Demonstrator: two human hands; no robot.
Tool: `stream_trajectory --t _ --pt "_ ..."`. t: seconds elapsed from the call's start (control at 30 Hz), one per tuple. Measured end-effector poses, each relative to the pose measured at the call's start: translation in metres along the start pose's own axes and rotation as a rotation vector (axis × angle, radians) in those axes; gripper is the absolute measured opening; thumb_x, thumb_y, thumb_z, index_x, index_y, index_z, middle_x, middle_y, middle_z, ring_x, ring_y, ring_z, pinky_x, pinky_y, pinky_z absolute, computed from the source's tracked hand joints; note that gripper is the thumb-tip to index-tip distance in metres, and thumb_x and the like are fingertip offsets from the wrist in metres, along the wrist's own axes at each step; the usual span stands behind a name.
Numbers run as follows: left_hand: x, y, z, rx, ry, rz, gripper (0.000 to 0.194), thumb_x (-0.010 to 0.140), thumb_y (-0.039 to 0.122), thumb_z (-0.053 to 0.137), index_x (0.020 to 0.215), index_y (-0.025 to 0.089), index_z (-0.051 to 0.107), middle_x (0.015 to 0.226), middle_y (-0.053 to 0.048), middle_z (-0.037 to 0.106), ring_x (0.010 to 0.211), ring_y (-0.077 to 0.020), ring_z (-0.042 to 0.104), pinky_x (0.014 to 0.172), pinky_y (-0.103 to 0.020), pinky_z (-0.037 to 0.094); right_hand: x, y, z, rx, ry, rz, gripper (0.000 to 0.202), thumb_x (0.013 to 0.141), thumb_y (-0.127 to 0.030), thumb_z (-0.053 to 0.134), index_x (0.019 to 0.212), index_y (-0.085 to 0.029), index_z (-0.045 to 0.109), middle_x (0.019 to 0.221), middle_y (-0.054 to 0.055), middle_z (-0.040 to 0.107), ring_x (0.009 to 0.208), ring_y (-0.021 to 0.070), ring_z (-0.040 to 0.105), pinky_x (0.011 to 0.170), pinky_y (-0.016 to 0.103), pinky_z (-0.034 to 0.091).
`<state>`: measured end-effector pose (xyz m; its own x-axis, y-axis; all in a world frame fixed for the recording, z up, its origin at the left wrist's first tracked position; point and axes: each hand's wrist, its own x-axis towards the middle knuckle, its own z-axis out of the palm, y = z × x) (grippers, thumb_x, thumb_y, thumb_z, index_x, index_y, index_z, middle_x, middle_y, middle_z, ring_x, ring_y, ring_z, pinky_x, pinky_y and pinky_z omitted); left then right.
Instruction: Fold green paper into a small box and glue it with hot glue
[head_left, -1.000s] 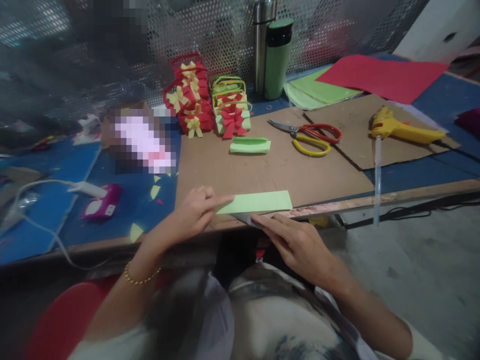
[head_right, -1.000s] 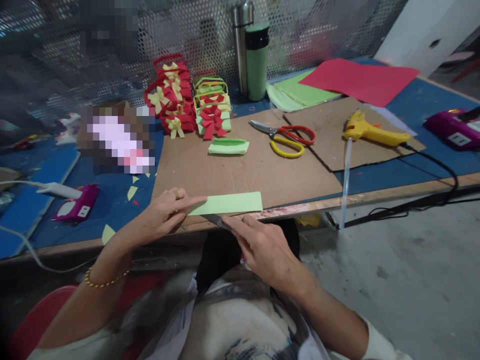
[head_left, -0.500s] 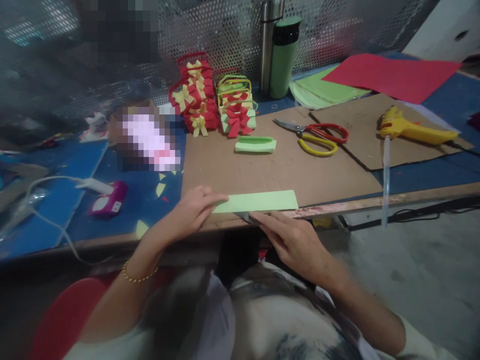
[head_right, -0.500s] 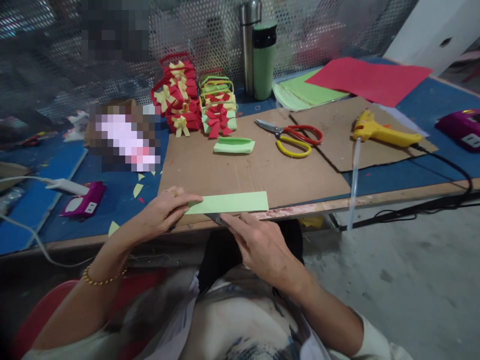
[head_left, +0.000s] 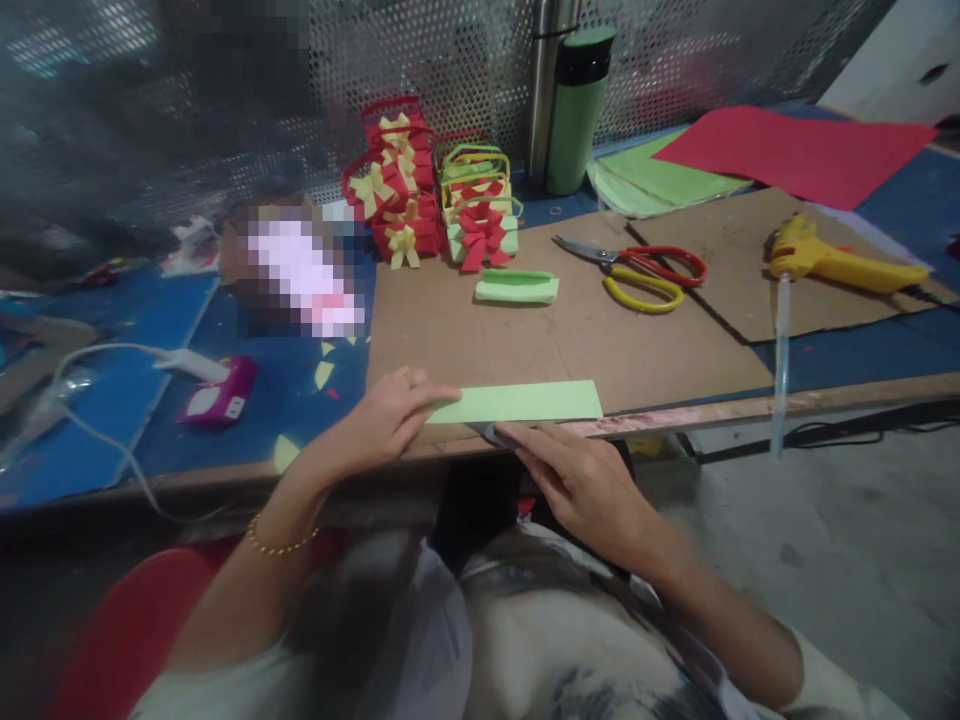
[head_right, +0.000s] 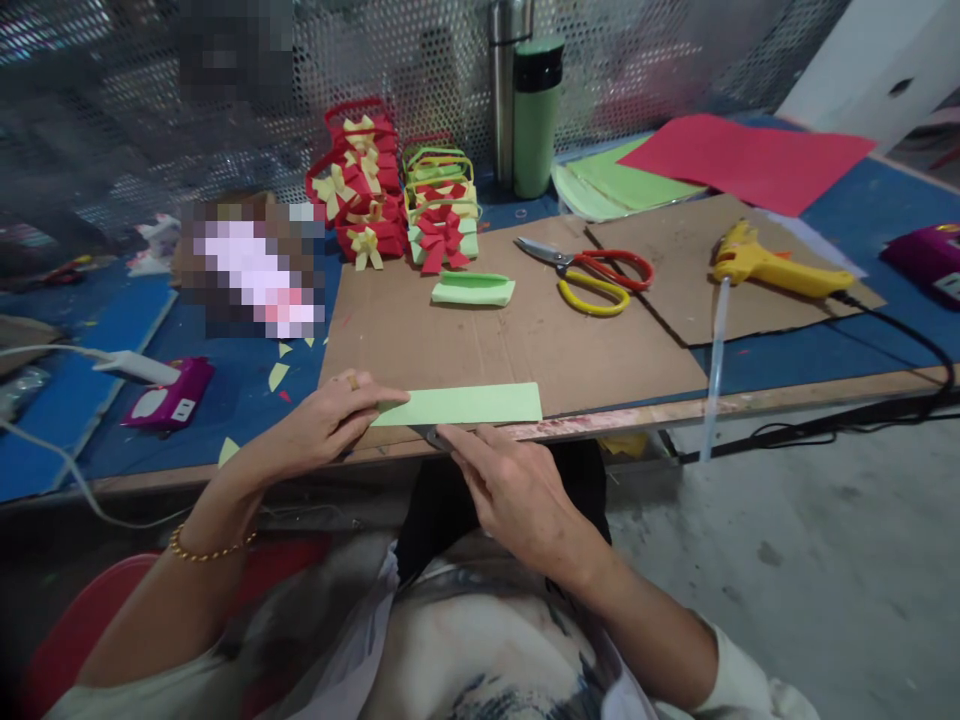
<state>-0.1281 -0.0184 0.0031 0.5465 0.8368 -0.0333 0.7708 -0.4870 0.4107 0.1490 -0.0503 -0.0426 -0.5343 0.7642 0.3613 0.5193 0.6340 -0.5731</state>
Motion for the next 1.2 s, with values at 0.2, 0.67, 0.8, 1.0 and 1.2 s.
stream_trajectory --t 0.2,0.67,0.8,1.0,1.2 --pt "-0.001 -0.003 0.000 0.012 -0.005 0.032 0.043 0.100 0.013 0.037 0.134 0.021 0.063 0.097 -0.006 0.055 0.094 -0.0191 0.050 0.090 -0.033 0.043 0.001 -0.003 0.001 0.017 -0.034 -0.023 0.038 0.102 -0.013 0.044 0.133 -0.018 0.065 0.108 0.011 0.077 0.094 0.0210 0.073 0.078 0.031 0.058" --pt "-0.002 -0.003 -0.018 -0.011 -0.119 0.038 0.046 0.104 0.021 0.035 0.139 0.028 0.065 0.098 -0.004 0.053 0.093 -0.0165 0.051 0.090 -0.030 0.044 0.000 -0.005 0.003 0.014 -0.062 0.011 0.041 0.101 -0.013 0.045 0.138 -0.023 0.063 0.119 0.008 0.076 0.101 0.0215 0.074 0.080 0.031 0.058" --pt "-0.001 -0.002 -0.019 0.001 -0.141 0.032 0.047 0.104 0.019 0.034 0.138 0.028 0.065 0.096 -0.004 0.053 0.091 -0.0164 0.050 0.090 -0.030 0.044 0.002 -0.006 0.007 -0.006 -0.077 0.005 0.040 0.102 -0.015 0.044 0.137 -0.023 0.063 0.116 0.008 0.077 0.097 0.0220 0.074 0.079 0.032 0.058" --pt "-0.002 -0.004 -0.017 -0.008 -0.141 0.040 0.048 0.104 0.018 0.035 0.140 0.029 0.063 0.097 -0.004 0.052 0.091 -0.0163 0.050 0.091 -0.030 0.043 0.005 -0.008 0.011 0.007 -0.079 -0.005 0.039 0.103 -0.016 0.043 0.136 -0.022 0.062 0.121 0.009 0.075 0.102 0.0223 0.073 0.081 0.031 0.058" --pt "-0.001 -0.003 -0.019 0.001 -0.177 0.031 0.050 0.103 0.015 0.034 0.142 0.029 0.062 0.096 -0.004 0.050 0.090 -0.0163 0.049 0.090 -0.031 0.043 0.003 -0.004 0.012 0.017 -0.072 -0.049 0.041 0.102 -0.015 0.044 0.138 -0.021 0.061 0.115 0.009 0.077 0.094 0.0219 0.075 0.076 0.031 0.059"
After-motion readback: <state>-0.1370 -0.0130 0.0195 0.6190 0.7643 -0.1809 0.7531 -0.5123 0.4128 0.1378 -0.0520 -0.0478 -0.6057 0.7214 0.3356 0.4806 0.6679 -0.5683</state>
